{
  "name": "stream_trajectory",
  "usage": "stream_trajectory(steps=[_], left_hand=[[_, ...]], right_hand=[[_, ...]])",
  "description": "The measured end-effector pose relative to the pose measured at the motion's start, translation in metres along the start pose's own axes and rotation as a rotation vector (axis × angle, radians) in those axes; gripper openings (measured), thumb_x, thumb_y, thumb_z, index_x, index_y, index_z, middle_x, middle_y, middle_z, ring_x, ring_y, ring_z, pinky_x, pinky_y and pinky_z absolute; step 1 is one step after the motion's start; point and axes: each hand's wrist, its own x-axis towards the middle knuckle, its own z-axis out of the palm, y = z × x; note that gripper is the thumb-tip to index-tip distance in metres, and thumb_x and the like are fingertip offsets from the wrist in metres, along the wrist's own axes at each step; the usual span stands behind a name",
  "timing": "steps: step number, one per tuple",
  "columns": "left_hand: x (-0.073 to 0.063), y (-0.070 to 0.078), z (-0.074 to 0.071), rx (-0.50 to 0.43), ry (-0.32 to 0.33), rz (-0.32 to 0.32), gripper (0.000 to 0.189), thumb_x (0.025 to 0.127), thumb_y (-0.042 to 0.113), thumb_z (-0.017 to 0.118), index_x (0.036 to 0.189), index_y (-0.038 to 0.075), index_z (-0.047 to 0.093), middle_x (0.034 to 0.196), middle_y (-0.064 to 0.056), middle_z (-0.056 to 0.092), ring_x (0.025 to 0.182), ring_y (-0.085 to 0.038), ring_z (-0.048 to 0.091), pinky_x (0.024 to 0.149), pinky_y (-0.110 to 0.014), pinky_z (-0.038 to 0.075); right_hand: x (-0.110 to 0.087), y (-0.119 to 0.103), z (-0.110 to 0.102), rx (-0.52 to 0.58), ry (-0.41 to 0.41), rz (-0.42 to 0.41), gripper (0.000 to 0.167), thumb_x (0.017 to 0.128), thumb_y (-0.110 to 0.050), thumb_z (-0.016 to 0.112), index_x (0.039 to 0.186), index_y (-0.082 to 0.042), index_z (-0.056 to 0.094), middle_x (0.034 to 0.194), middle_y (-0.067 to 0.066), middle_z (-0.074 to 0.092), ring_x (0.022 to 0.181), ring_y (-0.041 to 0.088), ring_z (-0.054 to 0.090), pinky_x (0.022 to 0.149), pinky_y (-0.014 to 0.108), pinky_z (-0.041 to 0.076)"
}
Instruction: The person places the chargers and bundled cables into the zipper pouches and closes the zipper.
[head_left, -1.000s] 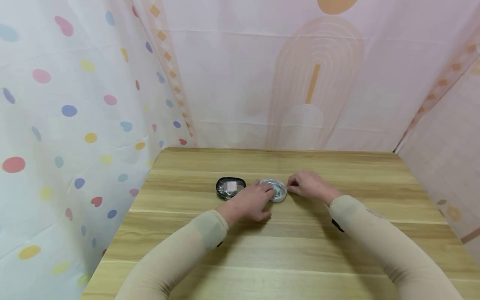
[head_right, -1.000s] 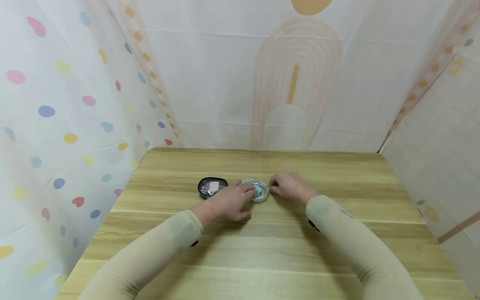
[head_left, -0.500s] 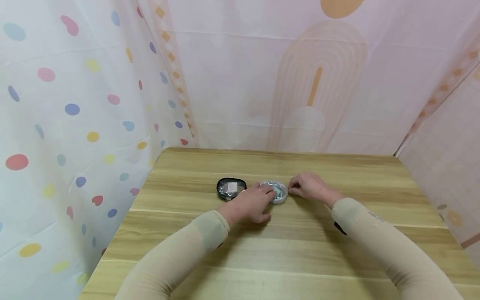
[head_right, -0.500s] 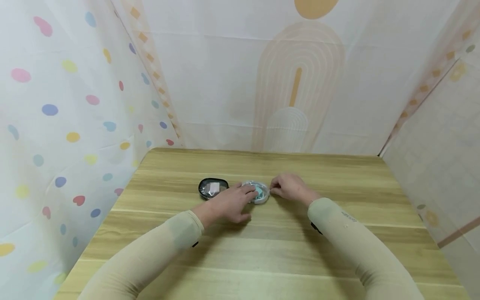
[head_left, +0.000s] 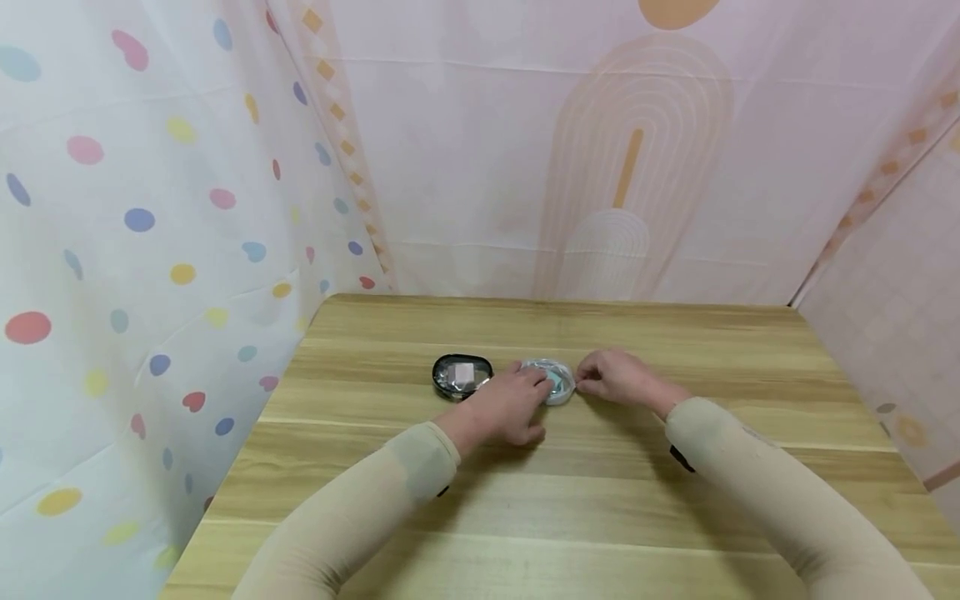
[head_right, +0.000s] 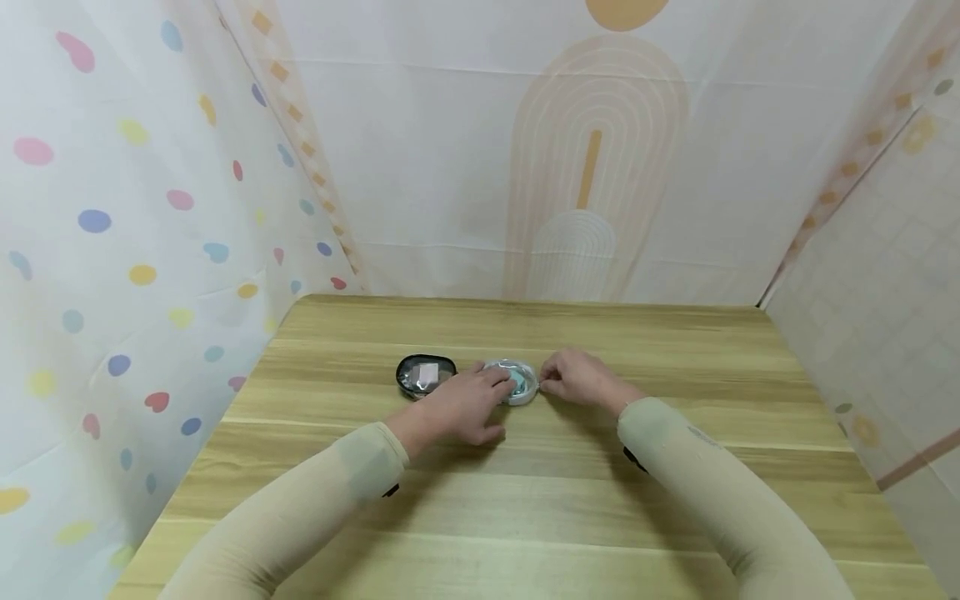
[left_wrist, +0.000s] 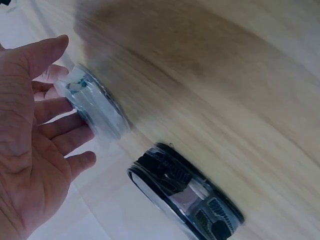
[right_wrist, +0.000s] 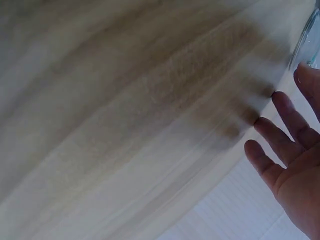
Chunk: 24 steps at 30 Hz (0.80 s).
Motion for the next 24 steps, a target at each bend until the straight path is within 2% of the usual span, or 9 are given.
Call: stream_trajectory(steps=[4,9,16,24], left_hand=[[-0.0005,-0.0006,0.0035,0.025,0.014,0.048,0.078,0.097,0.054,0.071,0.157,0.01,0.05,0.158,-0.009,0.055,0.152,-0.026,0.049,0.133,-0.049,0.033],[0.0015,0.0028,0.0056,0.002,0.004,0.106,0.08,0.099,0.054,0.069,0.161,0.011,0.045,0.158,-0.011,0.053,0.151,-0.026,0.049,0.132,-0.045,0.034],[0.0045,0.001,0.006,-0.06,0.004,0.103,0.078,0.098,0.055,0.07,0.16,0.012,0.049,0.168,-0.01,0.044,0.156,-0.027,0.044,0.133,-0.047,0.031],[0.0026,0.0006,0.0064,-0.175,-0.039,0.071,0.079,0.099,0.055,0.068,0.163,0.015,0.044,0.172,-0.008,0.04,0.156,-0.034,0.045,0.132,-0.046,0.034]], right_hand=[[0.0062,0.001,-0.0014,-0.072,0.033,0.055,0.007,0.099,-0.017,0.076,0.096,-0.014,0.082,0.097,0.0,0.082,0.087,0.013,0.071,0.079,0.039,0.06],[0.0086,0.002,-0.0036,-0.145,0.046,0.094,0.007,0.099,-0.018,0.076,0.098,-0.014,0.082,0.099,0.002,0.083,0.091,0.019,0.075,0.083,0.044,0.062],[0.0104,0.0,-0.0064,-0.169,0.019,0.106,0.009,0.099,-0.018,0.075,0.1,-0.014,0.083,0.099,0.001,0.082,0.093,0.019,0.075,0.085,0.044,0.062],[0.008,-0.0027,-0.0052,-0.158,0.025,0.113,0.008,0.099,-0.017,0.075,0.1,-0.014,0.083,0.1,0.002,0.083,0.094,0.02,0.076,0.085,0.044,0.062]])
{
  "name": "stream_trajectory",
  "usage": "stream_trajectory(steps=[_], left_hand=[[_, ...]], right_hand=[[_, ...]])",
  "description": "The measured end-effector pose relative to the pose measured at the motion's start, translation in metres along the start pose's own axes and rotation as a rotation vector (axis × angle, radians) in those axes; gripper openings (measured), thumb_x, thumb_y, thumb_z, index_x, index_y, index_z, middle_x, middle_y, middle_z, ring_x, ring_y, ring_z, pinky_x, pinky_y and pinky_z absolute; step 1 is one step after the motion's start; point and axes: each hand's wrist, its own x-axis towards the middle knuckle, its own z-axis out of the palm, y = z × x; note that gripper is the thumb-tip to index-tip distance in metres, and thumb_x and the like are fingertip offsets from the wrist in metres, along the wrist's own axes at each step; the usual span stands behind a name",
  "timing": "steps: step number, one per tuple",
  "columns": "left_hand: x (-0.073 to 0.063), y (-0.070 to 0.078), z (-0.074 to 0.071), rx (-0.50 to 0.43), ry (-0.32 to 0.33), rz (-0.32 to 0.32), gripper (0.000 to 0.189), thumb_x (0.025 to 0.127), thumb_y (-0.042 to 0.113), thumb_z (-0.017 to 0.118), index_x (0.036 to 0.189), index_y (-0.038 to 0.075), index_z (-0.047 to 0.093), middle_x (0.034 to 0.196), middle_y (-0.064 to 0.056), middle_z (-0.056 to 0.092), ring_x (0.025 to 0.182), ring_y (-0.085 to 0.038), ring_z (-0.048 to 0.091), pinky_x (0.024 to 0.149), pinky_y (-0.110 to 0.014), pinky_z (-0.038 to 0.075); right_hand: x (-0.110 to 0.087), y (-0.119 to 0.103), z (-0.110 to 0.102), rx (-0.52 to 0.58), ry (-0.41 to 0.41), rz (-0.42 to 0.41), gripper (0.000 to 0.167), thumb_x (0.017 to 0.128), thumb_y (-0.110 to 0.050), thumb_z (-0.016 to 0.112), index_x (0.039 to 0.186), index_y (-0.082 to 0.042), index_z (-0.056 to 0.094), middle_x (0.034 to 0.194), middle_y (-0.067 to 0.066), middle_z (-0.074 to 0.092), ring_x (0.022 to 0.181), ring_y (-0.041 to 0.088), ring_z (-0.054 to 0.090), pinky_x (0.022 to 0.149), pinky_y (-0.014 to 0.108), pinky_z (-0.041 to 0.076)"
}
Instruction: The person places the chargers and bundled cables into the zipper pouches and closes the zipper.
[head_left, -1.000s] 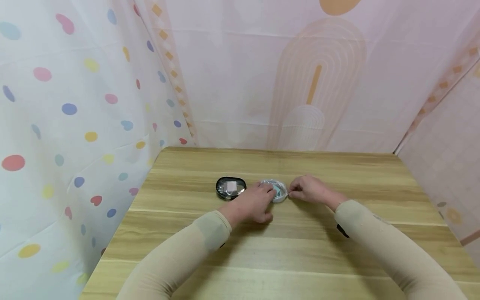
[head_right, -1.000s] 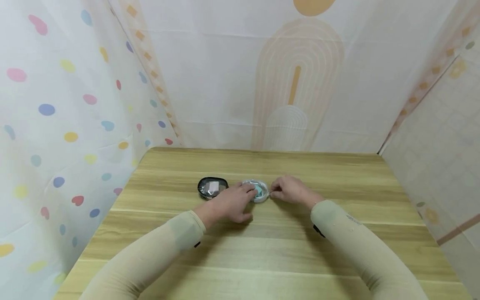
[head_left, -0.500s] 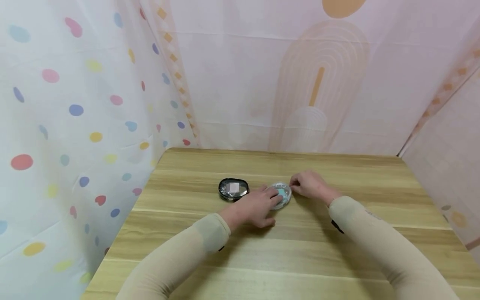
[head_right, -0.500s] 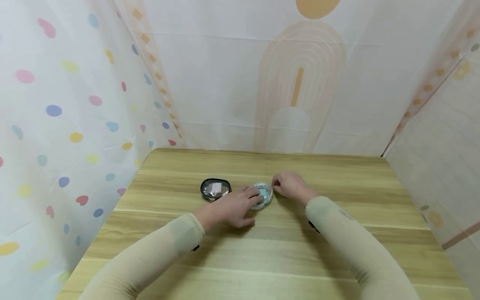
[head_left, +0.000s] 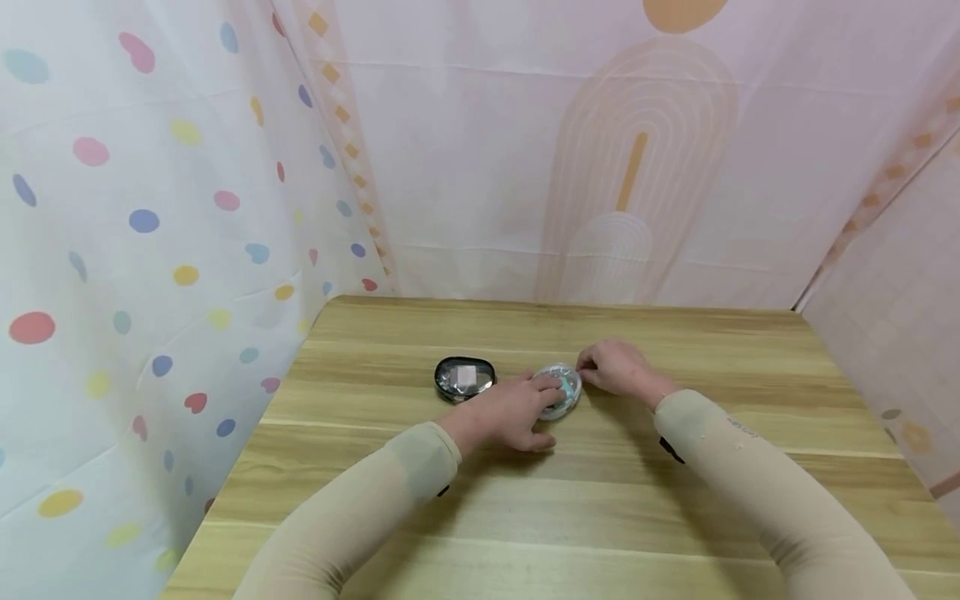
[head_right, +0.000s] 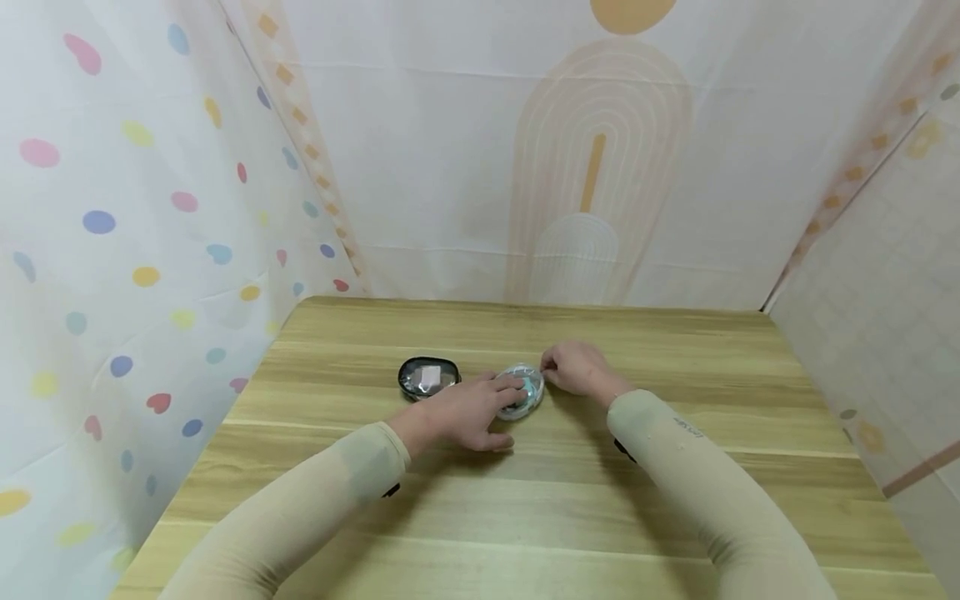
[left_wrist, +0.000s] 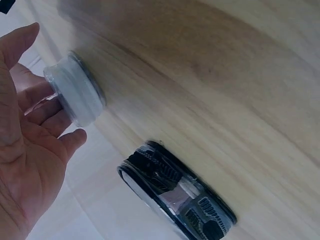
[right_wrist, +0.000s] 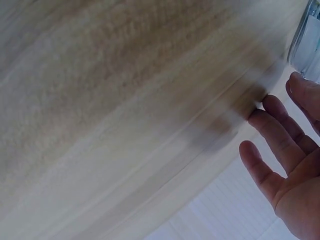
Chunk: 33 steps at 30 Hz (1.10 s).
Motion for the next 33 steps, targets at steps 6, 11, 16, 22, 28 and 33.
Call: stream_trajectory(steps=[6,11,16,22,28,33], left_hand=[[-0.005,-0.003,0.0,-0.038,0.019,-0.014,0.083,0.098,0.055,0.071,0.165,0.016,0.04,0.173,-0.006,0.038,0.156,-0.04,0.043,0.129,-0.047,0.04],[-0.007,-0.002,0.001,-0.038,0.013,-0.031,0.084,0.098,0.054,0.071,0.166,0.016,0.039,0.173,-0.006,0.038,0.155,-0.039,0.044,0.129,-0.048,0.04],[-0.007,-0.001,0.002,-0.028,0.012,-0.033,0.085,0.098,0.053,0.072,0.166,0.015,0.039,0.173,-0.006,0.038,0.155,-0.039,0.044,0.13,-0.048,0.037],[-0.007,0.0,0.003,0.001,0.04,-0.019,0.086,0.096,0.053,0.073,0.164,0.011,0.041,0.171,-0.009,0.04,0.155,-0.036,0.046,0.131,-0.047,0.037],[-0.008,-0.002,0.004,0.039,0.073,0.024,0.088,0.095,0.053,0.074,0.162,0.006,0.043,0.168,-0.012,0.043,0.155,-0.03,0.046,0.131,-0.05,0.035],[-0.009,-0.006,0.008,0.042,0.095,0.037,0.086,0.096,0.05,0.073,0.162,0.004,0.042,0.167,-0.012,0.045,0.156,-0.029,0.045,0.131,-0.054,0.034]], right_hand=[[0.0,-0.002,-0.003,-0.003,-0.001,-0.007,0.009,0.099,-0.018,0.075,0.1,-0.014,0.083,0.099,0.002,0.083,0.092,0.019,0.075,0.085,0.044,0.062],[0.0,0.0,-0.003,0.013,-0.01,-0.044,0.01,0.1,-0.019,0.075,0.099,-0.014,0.083,0.098,0.0,0.082,0.09,0.016,0.074,0.083,0.041,0.062],[-0.005,0.003,-0.002,0.065,0.004,-0.116,0.008,0.098,-0.015,0.077,0.093,-0.012,0.083,0.094,0.001,0.082,0.085,0.014,0.073,0.08,0.039,0.062],[-0.01,0.008,-0.003,0.106,-0.003,-0.156,0.007,0.098,-0.014,0.077,0.093,-0.014,0.082,0.092,-0.002,0.082,0.084,0.011,0.072,0.08,0.038,0.062],[-0.007,0.007,-0.002,0.093,-0.004,-0.149,0.01,0.098,-0.02,0.079,0.089,-0.017,0.081,0.087,-0.006,0.08,0.077,0.005,0.066,0.074,0.033,0.059],[-0.002,0.002,0.001,0.05,0.009,-0.121,0.013,0.099,-0.026,0.078,0.088,-0.018,0.08,0.084,-0.007,0.078,0.074,0.005,0.063,0.071,0.031,0.057]])
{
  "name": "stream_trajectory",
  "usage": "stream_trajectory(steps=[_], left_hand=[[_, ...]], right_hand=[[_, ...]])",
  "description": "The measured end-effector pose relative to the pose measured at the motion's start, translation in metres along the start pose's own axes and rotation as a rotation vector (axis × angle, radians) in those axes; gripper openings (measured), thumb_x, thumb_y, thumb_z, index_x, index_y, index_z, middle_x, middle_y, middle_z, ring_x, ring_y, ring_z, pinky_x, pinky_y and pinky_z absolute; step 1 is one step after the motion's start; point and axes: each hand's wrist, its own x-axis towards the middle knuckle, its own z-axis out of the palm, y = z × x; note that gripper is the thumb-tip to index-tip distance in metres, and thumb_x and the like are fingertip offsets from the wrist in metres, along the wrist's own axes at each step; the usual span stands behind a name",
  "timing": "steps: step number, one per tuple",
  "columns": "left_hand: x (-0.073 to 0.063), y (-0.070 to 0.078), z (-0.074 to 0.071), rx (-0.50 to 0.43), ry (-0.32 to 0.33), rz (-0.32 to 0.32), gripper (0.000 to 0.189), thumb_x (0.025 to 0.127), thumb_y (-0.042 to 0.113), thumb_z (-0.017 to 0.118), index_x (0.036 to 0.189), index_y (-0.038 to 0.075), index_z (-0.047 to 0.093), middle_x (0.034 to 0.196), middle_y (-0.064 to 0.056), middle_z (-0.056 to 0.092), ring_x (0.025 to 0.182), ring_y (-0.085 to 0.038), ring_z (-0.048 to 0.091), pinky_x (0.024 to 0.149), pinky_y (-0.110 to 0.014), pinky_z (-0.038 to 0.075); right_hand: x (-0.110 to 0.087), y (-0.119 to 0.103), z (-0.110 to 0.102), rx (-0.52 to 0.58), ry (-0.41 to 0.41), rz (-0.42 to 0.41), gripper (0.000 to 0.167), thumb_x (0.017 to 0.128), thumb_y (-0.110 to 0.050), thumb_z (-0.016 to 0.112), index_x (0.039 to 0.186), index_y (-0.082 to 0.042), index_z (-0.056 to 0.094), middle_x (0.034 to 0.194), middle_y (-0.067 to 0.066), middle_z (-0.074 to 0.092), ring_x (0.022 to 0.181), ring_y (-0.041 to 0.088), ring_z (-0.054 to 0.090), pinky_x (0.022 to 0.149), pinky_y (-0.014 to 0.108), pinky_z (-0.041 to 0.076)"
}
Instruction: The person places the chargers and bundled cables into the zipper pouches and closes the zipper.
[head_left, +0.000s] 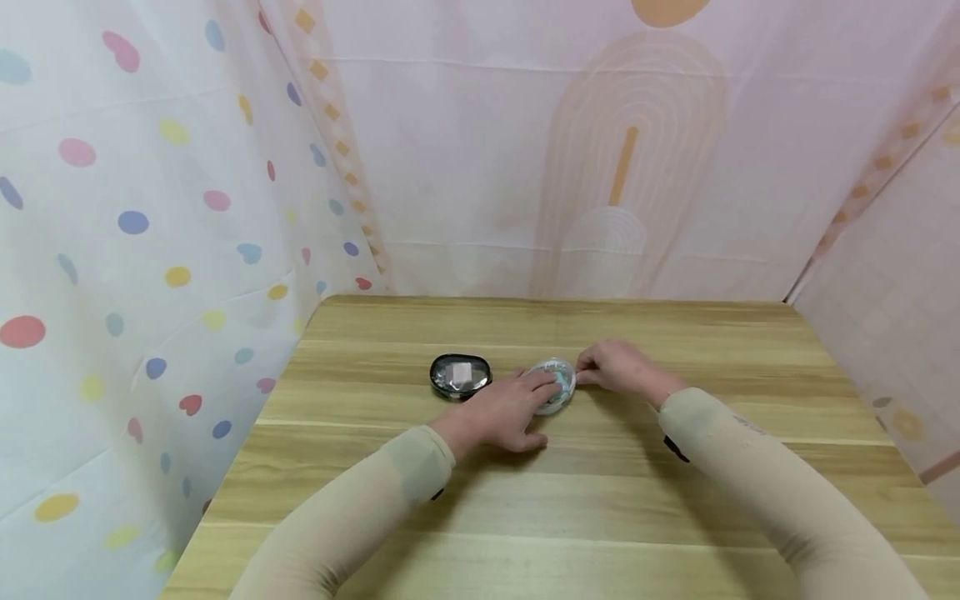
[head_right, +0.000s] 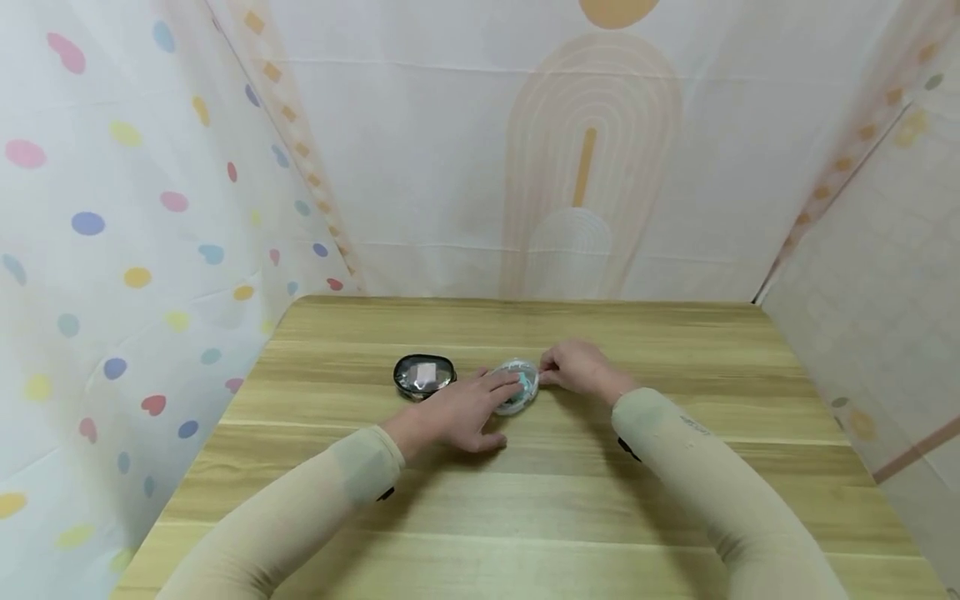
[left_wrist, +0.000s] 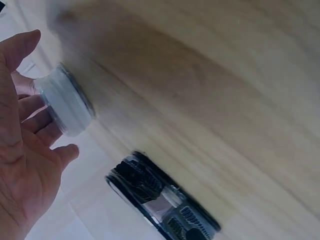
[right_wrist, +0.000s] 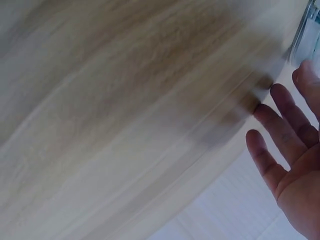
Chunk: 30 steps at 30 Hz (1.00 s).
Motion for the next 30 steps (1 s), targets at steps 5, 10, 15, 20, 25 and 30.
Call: stream_trajectory(steps=[5,10,15,20,25,30], left_hand=[[-0.0005,-0.004,0.0006,0.016,0.006,0.009,0.084,0.096,0.049,0.072,0.16,0.003,0.043,0.166,-0.014,0.046,0.157,-0.028,0.044,0.131,-0.057,0.033],[0.0004,-0.006,-0.0006,0.013,-0.007,0.019,0.082,0.097,0.05,0.072,0.16,0.005,0.044,0.167,-0.013,0.046,0.157,-0.027,0.044,0.131,-0.059,0.033],[0.0006,-0.0046,-0.0013,0.002,-0.021,0.013,0.082,0.097,0.049,0.073,0.16,0.005,0.044,0.167,-0.014,0.045,0.157,-0.027,0.044,0.13,-0.058,0.034],[0.0002,-0.0036,-0.0004,-0.02,-0.037,-0.012,0.086,0.097,0.049,0.073,0.165,0.01,0.038,0.17,-0.012,0.042,0.158,-0.026,0.042,0.131,-0.057,0.034],[0.0038,-0.0012,-0.0003,-0.004,-0.039,-0.036,0.087,0.096,0.051,0.074,0.166,0.013,0.038,0.171,-0.011,0.04,0.158,-0.027,0.042,0.129,-0.058,0.036],[0.0034,0.002,-0.0002,-0.005,-0.057,-0.064,0.088,0.096,0.05,0.073,0.167,0.014,0.036,0.171,-0.011,0.039,0.158,-0.027,0.042,0.13,-0.057,0.036]], right_hand=[[0.0051,-0.0052,0.0015,-0.052,0.012,0.054,0.013,0.101,-0.026,0.075,0.095,-0.017,0.081,0.091,-0.003,0.081,0.077,0.009,0.067,0.072,0.035,0.058],[0.0084,-0.0061,0.0014,-0.071,0.008,0.093,0.012,0.101,-0.026,0.075,0.097,-0.017,0.081,0.094,-0.002,0.081,0.079,0.011,0.069,0.072,0.036,0.058],[0.0065,-0.0042,0.0018,-0.062,0.015,0.073,0.009,0.1,-0.023,0.077,0.095,-0.017,0.081,0.093,-0.002,0.081,0.081,0.011,0.07,0.075,0.037,0.06],[0.0032,-0.0019,0.0001,-0.035,0.01,0.058,0.008,0.099,-0.022,0.077,0.094,-0.017,0.081,0.092,-0.003,0.081,0.083,0.012,0.071,0.077,0.039,0.06],[0.0023,0.0,-0.0032,-0.013,0.013,0.055,0.008,0.099,-0.021,0.077,0.094,-0.016,0.082,0.093,-0.002,0.082,0.085,0.013,0.073,0.078,0.04,0.061],[0.0015,-0.0001,-0.0037,-0.013,-0.003,0.044,0.009,0.099,-0.021,0.077,0.095,-0.016,0.082,0.094,-0.003,0.082,0.085,0.013,0.074,0.08,0.04,0.062]])
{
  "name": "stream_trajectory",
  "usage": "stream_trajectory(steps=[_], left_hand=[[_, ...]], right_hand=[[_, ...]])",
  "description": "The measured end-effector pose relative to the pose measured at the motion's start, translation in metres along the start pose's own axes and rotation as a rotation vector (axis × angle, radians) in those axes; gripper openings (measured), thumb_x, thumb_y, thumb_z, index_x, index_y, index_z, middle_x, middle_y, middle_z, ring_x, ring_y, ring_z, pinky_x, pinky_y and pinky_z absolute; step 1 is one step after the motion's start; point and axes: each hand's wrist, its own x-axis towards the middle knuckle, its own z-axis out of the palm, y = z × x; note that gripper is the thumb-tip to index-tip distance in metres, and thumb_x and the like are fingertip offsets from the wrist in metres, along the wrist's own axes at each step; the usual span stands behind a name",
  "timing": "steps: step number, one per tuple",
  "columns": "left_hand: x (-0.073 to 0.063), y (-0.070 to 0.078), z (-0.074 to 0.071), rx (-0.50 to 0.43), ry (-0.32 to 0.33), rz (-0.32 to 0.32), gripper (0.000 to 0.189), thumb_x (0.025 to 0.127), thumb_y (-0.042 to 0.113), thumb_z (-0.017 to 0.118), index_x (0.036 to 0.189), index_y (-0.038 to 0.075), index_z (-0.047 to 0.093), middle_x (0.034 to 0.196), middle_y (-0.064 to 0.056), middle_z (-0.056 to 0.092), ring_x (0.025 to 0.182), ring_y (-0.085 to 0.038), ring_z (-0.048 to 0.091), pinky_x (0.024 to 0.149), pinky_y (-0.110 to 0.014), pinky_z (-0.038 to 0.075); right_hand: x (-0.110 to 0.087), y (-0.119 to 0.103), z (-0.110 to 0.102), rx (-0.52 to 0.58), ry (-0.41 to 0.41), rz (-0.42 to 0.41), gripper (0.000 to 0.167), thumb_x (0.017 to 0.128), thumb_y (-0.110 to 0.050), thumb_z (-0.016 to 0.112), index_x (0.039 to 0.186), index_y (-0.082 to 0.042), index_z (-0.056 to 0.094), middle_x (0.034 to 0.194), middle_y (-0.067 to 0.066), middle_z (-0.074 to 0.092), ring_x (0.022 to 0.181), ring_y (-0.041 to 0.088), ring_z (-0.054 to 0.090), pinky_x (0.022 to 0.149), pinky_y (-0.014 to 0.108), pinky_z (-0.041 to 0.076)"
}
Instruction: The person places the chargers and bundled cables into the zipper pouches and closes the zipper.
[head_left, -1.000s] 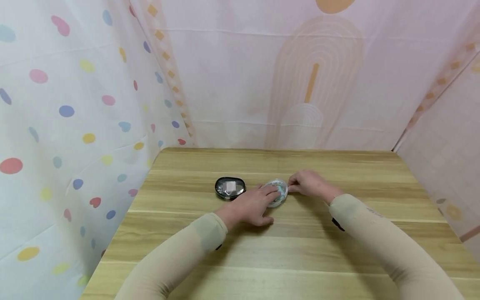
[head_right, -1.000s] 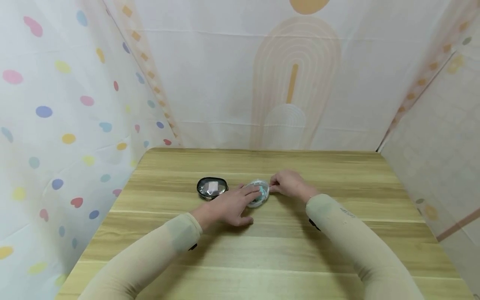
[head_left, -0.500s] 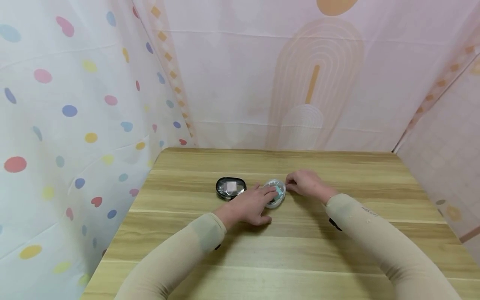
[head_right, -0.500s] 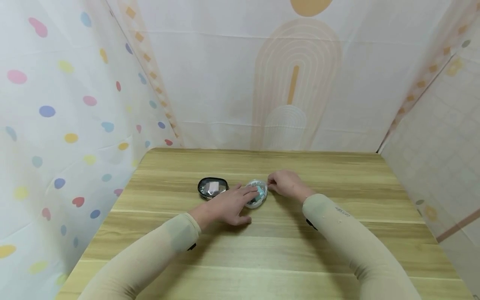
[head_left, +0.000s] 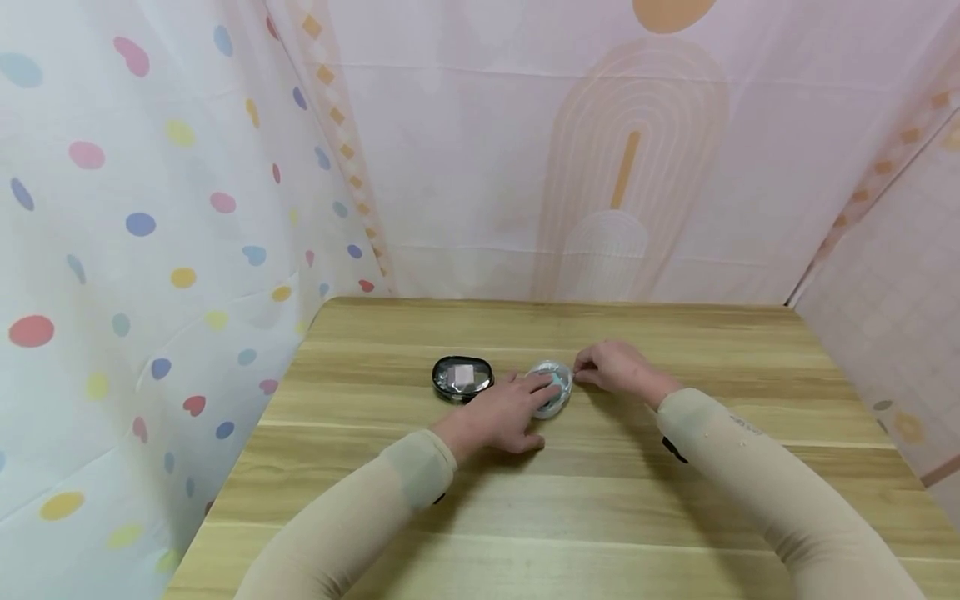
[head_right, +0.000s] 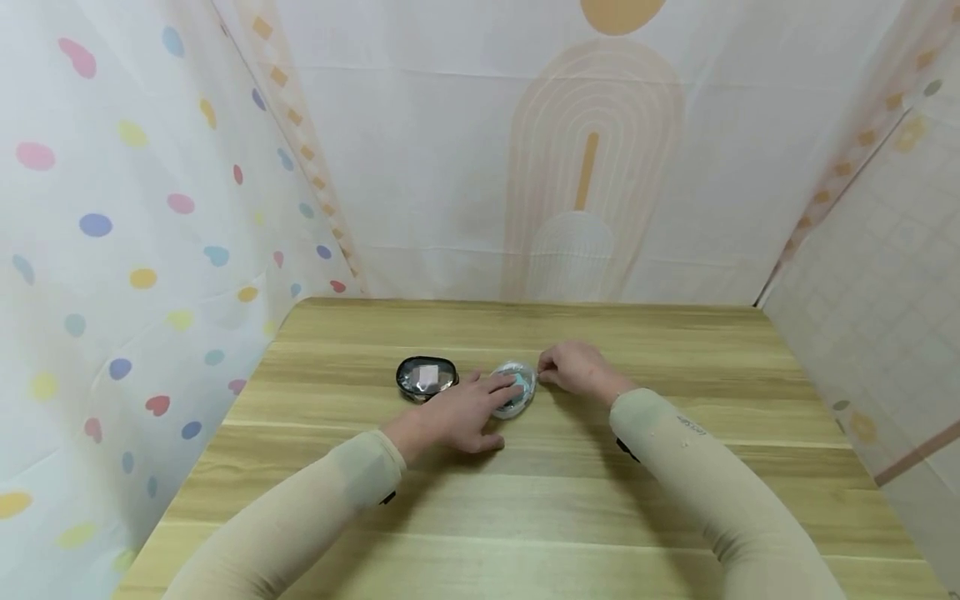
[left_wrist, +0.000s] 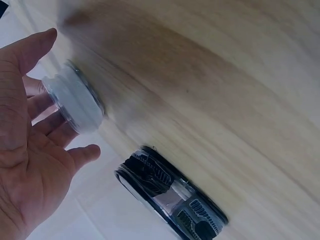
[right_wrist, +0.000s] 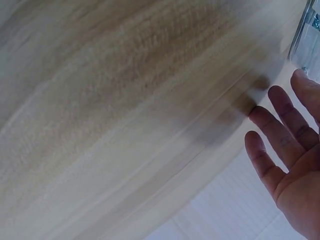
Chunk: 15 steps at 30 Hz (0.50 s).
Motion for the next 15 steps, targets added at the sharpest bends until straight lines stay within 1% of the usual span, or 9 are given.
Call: stream_trajectory(steps=[7,12,15], left_hand=[[-0.0004,0.0004,0.0023,-0.005,0.01,-0.009,0.087,0.096,0.049,0.074,0.166,0.015,0.037,0.171,-0.01,0.04,0.157,-0.025,0.043,0.13,-0.055,0.035],[0.0004,0.0006,0.0013,-0.016,0.004,-0.017,0.086,0.096,0.048,0.074,0.166,0.015,0.038,0.171,-0.01,0.04,0.156,-0.027,0.044,0.13,-0.055,0.035],[-0.0007,0.0014,-0.0005,-0.024,-0.003,-0.027,0.086,0.096,0.047,0.075,0.167,0.015,0.037,0.171,-0.01,0.04,0.156,-0.029,0.044,0.13,-0.055,0.035]], right_hand=[[-0.0004,0.0016,0.0027,0.026,-0.004,0.009,0.009,0.1,-0.021,0.076,0.095,-0.017,0.082,0.094,-0.003,0.082,0.085,0.012,0.072,0.08,0.04,0.061],[-0.0012,0.0037,0.0024,0.019,-0.006,-0.027,0.008,0.099,-0.019,0.077,0.094,-0.016,0.082,0.095,-0.003,0.082,0.089,0.014,0.075,0.083,0.042,0.063],[-0.0023,0.0025,0.0014,0.024,-0.027,-0.052,0.007,0.099,-0.017,0.077,0.093,-0.016,0.081,0.095,-0.003,0.081,0.089,0.014,0.074,0.084,0.042,0.063]])
